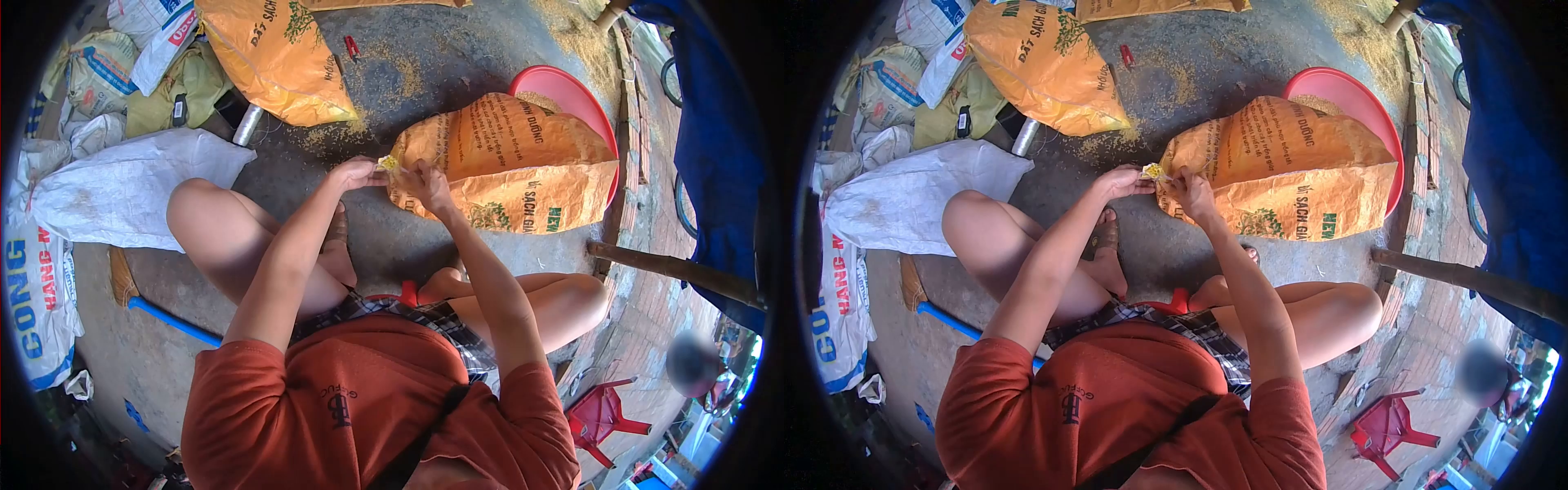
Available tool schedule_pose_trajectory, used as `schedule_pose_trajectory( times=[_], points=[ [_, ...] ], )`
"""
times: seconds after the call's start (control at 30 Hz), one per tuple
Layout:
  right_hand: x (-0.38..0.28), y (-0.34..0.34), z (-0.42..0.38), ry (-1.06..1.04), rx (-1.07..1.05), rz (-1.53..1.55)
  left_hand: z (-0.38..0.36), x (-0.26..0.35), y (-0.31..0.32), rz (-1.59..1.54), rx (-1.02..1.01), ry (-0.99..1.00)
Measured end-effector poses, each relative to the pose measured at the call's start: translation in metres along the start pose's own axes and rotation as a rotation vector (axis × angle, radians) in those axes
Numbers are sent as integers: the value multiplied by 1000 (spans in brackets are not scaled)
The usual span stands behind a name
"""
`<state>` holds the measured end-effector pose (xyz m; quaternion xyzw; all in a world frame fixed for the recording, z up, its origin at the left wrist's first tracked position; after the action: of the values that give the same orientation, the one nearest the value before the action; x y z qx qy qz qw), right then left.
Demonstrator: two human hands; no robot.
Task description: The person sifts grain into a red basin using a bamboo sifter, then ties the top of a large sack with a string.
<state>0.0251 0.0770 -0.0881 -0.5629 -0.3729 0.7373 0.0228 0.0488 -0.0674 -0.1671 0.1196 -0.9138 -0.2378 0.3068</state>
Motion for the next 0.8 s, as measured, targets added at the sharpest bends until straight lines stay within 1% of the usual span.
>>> schedule_pose_trajectory(
  times=[0.03,0.1,0.17,0.2,0.23,0.27,0.3,0.33,0.37,0.43,0.5,0.57,0.6,0.67,0.7,0.77,0.8],
  points=[
    [-1,3,-2,0,-11,-7,-1,-3,0,39,6,-3],
    [-5,8,-4,-2,-17,-10,-10,-6,5,14,3,-21],
    [-16,11,-5,-78,-29,-130,-11,-8,5,-11,2,-38],
    [-15,14,-7,-78,-27,-128,-9,-13,4,-30,10,-98],
    [-20,17,-9,-162,-2,-168,-8,-17,3,-48,17,-159],
    [-24,19,-11,-245,24,-209,-6,-19,2,-46,18,-159],
    [-27,20,-12,-245,26,-208,-14,-17,11,-44,72,-188],
    [-27,20,-12,-191,47,-232,-20,-16,15,-42,127,-218],
    [-27,20,-13,-137,68,-256,-16,-19,11,-41,129,-218],
    [-26,24,-11,-144,73,-293,-3,-31,4,-148,84,-260],
    [-26,26,-10,-151,75,-332,0,-36,-1,-159,72,-266],
    [-26,24,-12,-86,140,-333,0,-39,-2,-173,60,-271],
    [-23,26,-11,-87,139,-332,1,-40,-2,-185,56,-282],
    [-14,30,-9,-18,114,-388,2,-43,0,-200,51,-295],
    [-17,30,-8,-17,113,-387,3,-47,0,-260,74,-307],
    [-20,32,-6,41,24,-544,5,-50,0,-321,100,-318],
    [-21,33,-5,40,23,-541,1,-50,3,-371,166,-328]
  ],
)
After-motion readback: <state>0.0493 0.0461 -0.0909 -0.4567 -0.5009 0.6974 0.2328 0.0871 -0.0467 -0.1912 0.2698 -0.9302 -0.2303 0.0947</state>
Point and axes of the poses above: each hand's wrist, its own z-axis towards the middle knuckle, its own y-axis out of the palm, x = y × z, the point moved 6 cm from there along z, towards the middle knuckle, and after that the axes turned 5 degrees about -y, right-handed, at the moved point
